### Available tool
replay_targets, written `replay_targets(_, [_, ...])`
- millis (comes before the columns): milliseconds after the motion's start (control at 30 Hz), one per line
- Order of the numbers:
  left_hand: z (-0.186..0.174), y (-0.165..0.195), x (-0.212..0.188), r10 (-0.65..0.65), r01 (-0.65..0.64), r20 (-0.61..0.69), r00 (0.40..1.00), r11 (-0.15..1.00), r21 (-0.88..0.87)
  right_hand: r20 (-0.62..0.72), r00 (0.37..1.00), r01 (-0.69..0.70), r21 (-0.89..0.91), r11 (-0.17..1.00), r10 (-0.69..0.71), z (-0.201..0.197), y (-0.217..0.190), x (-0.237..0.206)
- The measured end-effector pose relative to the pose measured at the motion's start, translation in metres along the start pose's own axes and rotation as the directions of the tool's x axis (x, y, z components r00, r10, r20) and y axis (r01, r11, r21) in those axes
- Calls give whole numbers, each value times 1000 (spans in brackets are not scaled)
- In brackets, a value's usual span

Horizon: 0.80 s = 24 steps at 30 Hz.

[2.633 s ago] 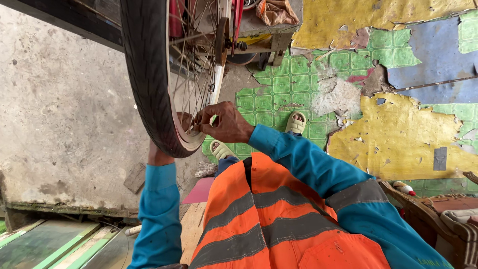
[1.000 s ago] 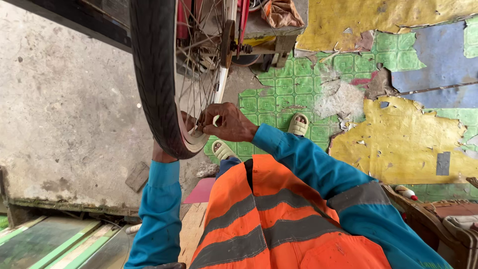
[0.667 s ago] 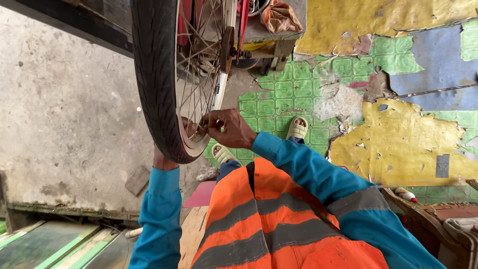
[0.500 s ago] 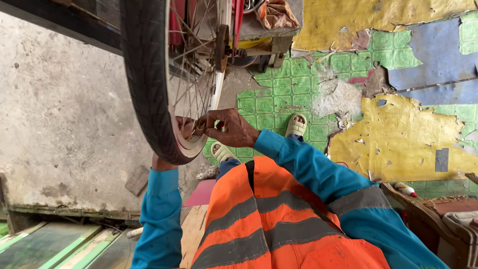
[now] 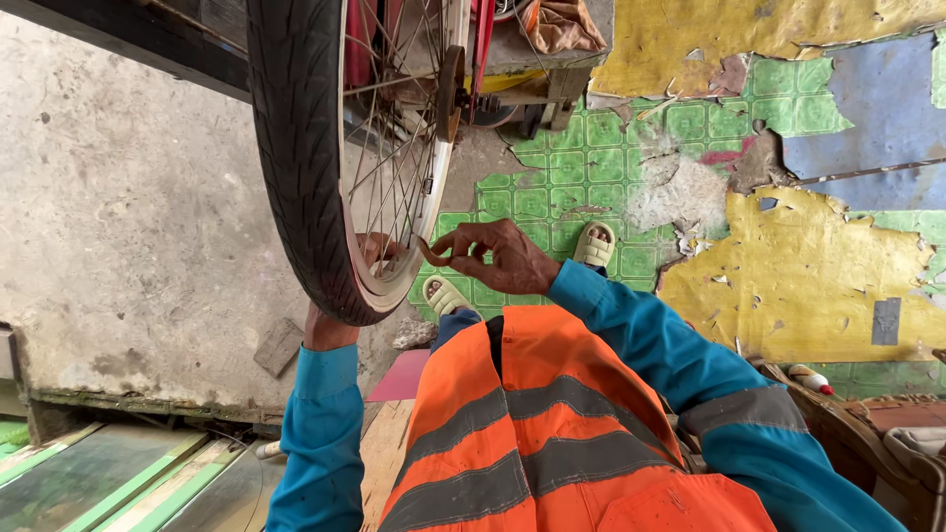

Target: The person sits on the floor beside an upside-down bicycle and works on the front wheel, using a small hand tool at the tire rim to pry and work around the tire and rim, steadying the wheel with the other hand.

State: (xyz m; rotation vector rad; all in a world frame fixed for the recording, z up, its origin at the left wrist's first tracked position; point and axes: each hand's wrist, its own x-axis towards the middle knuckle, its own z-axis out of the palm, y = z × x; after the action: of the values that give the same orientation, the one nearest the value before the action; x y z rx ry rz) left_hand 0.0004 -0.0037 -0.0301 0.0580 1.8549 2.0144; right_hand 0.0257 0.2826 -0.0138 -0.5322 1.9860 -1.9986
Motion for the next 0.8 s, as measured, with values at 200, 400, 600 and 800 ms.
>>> replay_targets(200, [-9,-1,-14,-41,34,-55,998,991,-129,61,998,22,144,989,-31,5,1,8])
replay_targets(400, [-24,-6,-44,-66,57,-62,996,988,-142,77,997,2,306,952,-27,12,1,24])
replay_targets(600, [-24,-2,-45,-15,14,-11,1000,995,-97,107,989,-106,60,993,99,12,3,38])
replay_targets(800, [-24,-5,-50,53,-59,-54,997,990,-129,-143,989,-58,-160,985,35,33,6,36])
